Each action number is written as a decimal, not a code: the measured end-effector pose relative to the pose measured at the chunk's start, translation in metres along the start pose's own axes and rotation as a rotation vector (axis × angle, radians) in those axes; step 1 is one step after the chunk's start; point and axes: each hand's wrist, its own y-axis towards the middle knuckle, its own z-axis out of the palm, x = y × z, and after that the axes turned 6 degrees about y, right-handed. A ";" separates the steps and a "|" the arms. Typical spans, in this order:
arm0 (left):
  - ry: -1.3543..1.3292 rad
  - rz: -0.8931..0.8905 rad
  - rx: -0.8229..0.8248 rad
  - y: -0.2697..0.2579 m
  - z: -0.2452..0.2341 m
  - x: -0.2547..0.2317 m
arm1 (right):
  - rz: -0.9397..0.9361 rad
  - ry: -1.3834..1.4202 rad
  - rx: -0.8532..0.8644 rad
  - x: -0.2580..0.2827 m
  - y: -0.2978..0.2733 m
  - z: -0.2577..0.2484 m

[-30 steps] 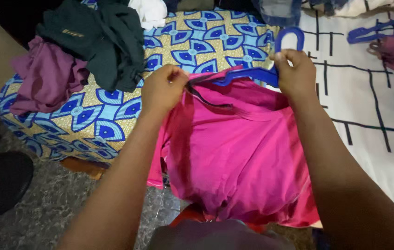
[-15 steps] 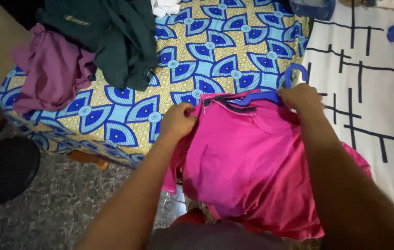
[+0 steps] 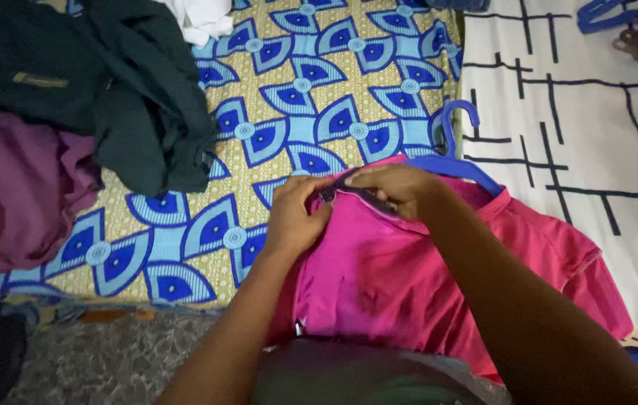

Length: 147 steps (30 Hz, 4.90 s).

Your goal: The person folds a patterned cloth and a beige hoodie on a bed, placing them into a wardrobe. They then fold a pair of dark blue shorts and place them in the wardrobe. Finally, the person places a pink shirt onto a blue hanger and hangs it in the wardrobe.

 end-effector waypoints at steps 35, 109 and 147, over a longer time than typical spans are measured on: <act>0.218 0.125 -0.057 0.014 -0.031 0.003 | 0.167 0.069 -0.197 0.032 -0.045 -0.010; 0.255 0.822 -0.118 -0.220 -0.106 -0.215 | -0.738 -0.977 -1.038 -0.247 -0.625 0.176; 0.121 0.351 0.431 -0.228 -0.238 -0.111 | -1.046 -0.579 -1.125 -0.311 -0.596 0.206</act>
